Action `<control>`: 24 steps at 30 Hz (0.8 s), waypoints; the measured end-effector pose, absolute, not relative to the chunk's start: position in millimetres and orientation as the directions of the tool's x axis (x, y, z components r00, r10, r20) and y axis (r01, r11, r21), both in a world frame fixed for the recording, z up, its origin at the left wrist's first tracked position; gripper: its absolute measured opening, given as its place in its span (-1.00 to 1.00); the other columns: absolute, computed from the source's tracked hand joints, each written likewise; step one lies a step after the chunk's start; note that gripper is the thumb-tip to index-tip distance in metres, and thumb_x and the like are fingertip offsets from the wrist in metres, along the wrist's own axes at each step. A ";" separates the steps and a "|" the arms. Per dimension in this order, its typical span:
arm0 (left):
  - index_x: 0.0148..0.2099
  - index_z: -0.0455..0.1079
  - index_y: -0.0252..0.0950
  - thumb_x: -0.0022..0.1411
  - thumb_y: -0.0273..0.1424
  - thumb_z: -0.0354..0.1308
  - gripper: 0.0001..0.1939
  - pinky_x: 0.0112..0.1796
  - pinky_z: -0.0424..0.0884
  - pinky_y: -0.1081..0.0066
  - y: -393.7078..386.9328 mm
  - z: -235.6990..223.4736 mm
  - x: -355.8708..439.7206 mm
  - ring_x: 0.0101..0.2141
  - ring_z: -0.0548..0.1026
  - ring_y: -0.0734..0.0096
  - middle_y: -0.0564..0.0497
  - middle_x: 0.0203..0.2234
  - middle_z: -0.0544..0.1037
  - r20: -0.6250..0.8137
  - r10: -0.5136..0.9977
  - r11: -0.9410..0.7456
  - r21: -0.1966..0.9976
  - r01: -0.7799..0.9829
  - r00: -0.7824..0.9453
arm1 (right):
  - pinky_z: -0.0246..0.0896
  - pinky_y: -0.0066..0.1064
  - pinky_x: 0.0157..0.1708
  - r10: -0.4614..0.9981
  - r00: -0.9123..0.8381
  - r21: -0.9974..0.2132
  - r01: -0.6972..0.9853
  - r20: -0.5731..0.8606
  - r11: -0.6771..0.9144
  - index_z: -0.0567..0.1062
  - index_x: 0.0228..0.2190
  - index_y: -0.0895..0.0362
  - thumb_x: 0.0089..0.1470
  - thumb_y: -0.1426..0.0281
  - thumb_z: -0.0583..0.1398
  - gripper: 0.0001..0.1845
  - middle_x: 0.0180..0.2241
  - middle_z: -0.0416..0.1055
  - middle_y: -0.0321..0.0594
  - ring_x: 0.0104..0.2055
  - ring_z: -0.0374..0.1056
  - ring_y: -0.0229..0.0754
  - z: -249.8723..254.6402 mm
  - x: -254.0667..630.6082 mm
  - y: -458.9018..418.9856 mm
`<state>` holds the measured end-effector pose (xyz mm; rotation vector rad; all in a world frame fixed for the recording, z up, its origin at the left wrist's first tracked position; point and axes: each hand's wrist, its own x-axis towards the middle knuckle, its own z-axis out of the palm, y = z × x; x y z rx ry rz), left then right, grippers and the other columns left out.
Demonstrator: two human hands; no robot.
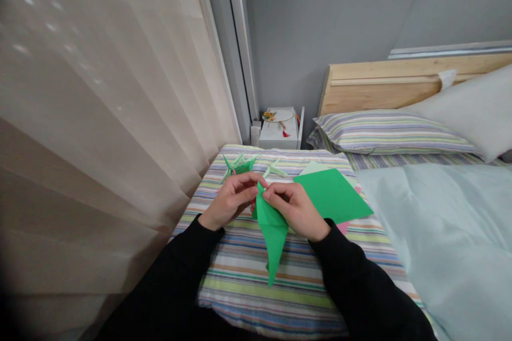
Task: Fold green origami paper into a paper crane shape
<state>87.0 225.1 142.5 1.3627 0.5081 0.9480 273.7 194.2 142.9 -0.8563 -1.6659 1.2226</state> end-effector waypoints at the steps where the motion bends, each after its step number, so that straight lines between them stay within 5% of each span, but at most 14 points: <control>1: -0.18 0.54 -0.33 0.17 -0.24 0.38 -0.72 -0.53 0.36 0.53 225.4 141.9 87.2 -0.60 0.38 0.57 0.10 -0.57 0.44 0.216 0.809 -0.064 0.957 -0.284 0.547 | 0.16 -0.35 -0.44 0.891 -0.376 -0.956 0.039 0.254 0.289 0.52 -0.53 0.11 0.23 0.12 0.22 -0.59 -0.56 0.42 -0.29 -0.48 0.31 -0.19 143.5 273.3 193.1; 7: -0.27 0.60 -0.30 0.17 -0.32 0.38 -0.86 -0.45 0.40 0.49 223.4 144.9 89.9 -0.47 0.46 0.49 0.02 -0.45 0.54 0.405 0.822 -0.332 0.912 -0.241 0.400 | 0.27 -0.33 -0.29 0.829 -0.188 -0.819 0.146 0.527 0.554 0.55 -0.39 0.10 0.21 0.35 0.28 -0.87 -0.42 0.52 -0.27 -0.35 0.40 -0.18 144.0 268.9 192.3; 13: -0.23 0.61 -0.23 0.21 -0.49 0.35 -0.92 -0.26 0.49 0.37 216.4 147.7 92.2 -0.34 0.55 0.41 0.01 -0.40 0.62 0.826 0.535 -0.844 0.533 0.064 0.177 | 0.30 -0.20 -0.20 0.512 -0.144 -0.406 0.447 0.847 0.797 0.57 -0.27 0.10 0.18 0.54 0.28 -0.89 -0.32 0.50 -0.16 -0.23 0.39 -0.10 142.8 265.6 191.5; 18: -0.23 0.55 -0.25 0.16 -0.55 0.37 -0.86 -0.25 0.50 0.31 212.2 149.9 94.8 -0.33 0.56 0.37 0.04 -0.43 0.61 0.930 0.348 -0.930 0.327 0.170 0.120 | 0.29 -0.25 -0.28 0.436 -0.145 -0.297 0.544 0.888 0.785 0.56 -0.23 0.11 0.17 0.58 0.28 -0.84 -0.35 0.46 -0.17 -0.28 0.36 -0.13 140.6 264.3 188.2; 24: -0.23 0.56 -0.26 0.16 -0.55 0.38 -0.86 -0.23 0.49 0.31 213.0 150.4 94.7 -0.34 0.56 0.39 0.04 -0.43 0.62 0.914 0.380 -0.923 0.366 0.120 0.142 | 0.29 -0.24 -0.31 0.388 -0.163 -0.248 0.539 0.907 0.805 0.54 -0.22 0.13 0.16 0.63 0.28 -0.81 -0.33 0.49 -0.15 -0.30 0.35 -0.13 137.9 263.2 188.0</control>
